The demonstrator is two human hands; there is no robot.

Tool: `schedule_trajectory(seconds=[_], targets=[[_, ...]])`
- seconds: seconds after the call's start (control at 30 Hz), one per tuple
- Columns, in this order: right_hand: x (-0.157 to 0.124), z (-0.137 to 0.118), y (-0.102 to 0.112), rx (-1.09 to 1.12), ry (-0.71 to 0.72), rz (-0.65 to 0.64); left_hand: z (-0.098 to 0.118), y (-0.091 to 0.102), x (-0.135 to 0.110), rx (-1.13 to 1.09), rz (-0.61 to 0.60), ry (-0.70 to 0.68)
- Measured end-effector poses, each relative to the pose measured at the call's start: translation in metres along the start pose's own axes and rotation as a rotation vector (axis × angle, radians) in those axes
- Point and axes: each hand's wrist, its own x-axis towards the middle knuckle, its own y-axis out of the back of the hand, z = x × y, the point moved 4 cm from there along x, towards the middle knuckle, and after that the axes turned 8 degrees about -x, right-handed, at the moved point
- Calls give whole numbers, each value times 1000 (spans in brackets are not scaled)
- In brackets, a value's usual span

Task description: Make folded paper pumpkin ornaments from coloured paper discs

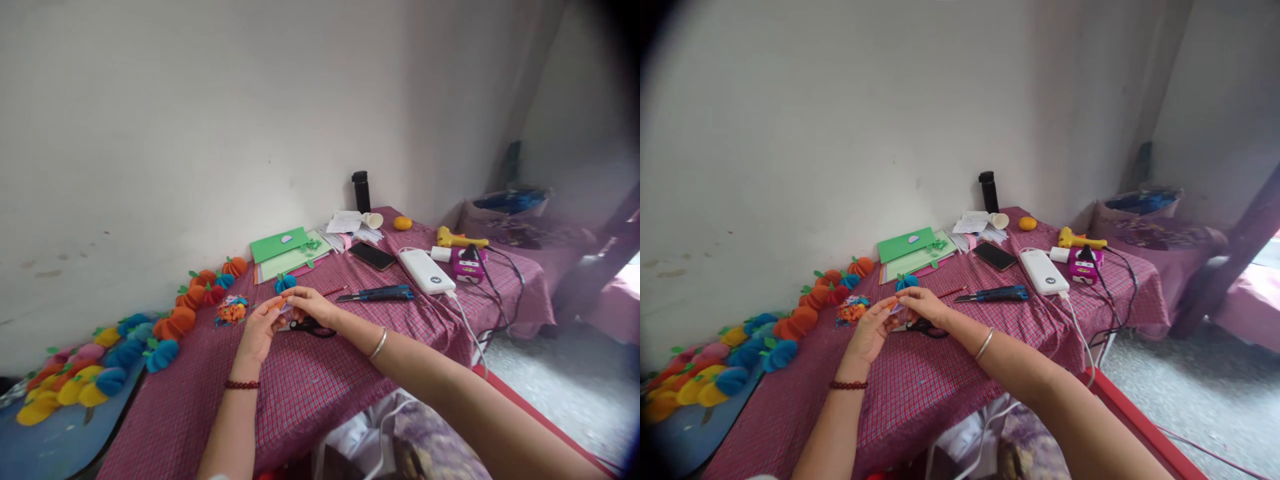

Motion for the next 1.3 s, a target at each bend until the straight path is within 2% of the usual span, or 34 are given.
schedule_trajectory(seconds=[0.57, 0.93, 1.23, 1.3], targets=[[-2, -3, -5, -34, -10, -65, -5, 8, 4, 115, 120, -123], [0, -1, -1, -19, -41, -17, -4, -3, 2, 100, 25, -67], [-1, -3, -6, 10, 18, -72, -6, 2, 3, 86, 22, -94], [1, -1, -6, 0, 16, -49, -8, 2, 4, 99, 11, -89]])
